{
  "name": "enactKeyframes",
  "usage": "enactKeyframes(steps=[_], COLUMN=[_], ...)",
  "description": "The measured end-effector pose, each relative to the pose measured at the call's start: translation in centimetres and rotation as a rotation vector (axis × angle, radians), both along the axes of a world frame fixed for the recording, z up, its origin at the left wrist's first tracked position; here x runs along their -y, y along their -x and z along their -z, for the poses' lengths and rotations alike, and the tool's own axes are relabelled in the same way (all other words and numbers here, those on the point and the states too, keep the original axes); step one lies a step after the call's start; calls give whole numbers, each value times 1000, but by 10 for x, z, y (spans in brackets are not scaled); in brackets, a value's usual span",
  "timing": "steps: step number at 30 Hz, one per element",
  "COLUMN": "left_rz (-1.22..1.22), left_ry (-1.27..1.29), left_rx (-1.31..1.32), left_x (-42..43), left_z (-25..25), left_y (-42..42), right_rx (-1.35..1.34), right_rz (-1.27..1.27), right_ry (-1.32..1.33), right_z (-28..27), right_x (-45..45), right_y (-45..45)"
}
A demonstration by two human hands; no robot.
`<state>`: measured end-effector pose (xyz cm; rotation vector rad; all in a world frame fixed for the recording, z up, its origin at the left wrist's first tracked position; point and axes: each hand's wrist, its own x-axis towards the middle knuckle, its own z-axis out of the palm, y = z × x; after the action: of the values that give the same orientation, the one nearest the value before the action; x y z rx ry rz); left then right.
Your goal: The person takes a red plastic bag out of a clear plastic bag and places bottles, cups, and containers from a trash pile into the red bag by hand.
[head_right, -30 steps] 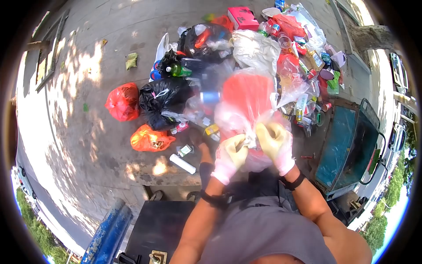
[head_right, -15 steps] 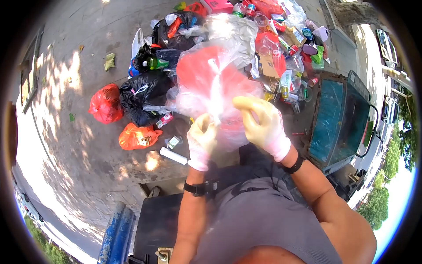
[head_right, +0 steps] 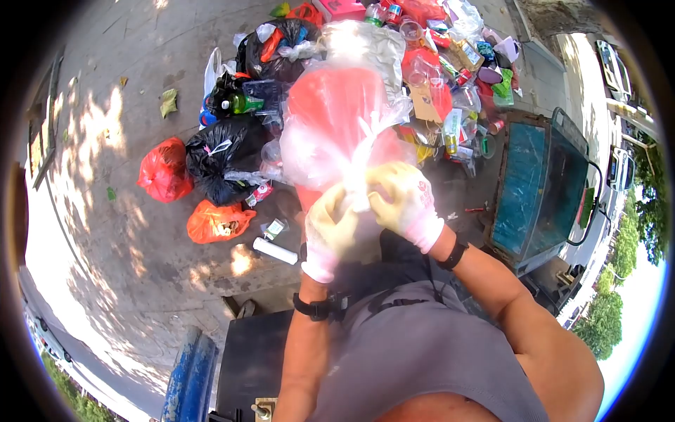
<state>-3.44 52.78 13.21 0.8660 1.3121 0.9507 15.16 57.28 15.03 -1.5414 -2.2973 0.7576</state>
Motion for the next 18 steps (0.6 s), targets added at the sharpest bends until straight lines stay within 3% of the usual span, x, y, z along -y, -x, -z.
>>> enactKeyframes(steps=[6, 13, 18], left_rz=[52, 86, -3], left_ry=[243, 178, 168], left_rx=[247, 361, 341], left_x=[1, 29, 49], left_z=[1, 36, 54], left_y=[5, 17, 21], right_rx=[-95, -142, -119], right_rz=[45, -179, -185], right_ry=[-81, -185, -168], right_z=[4, -2, 2], right_x=[8, 9, 14], right_y=[-4, 0, 15])
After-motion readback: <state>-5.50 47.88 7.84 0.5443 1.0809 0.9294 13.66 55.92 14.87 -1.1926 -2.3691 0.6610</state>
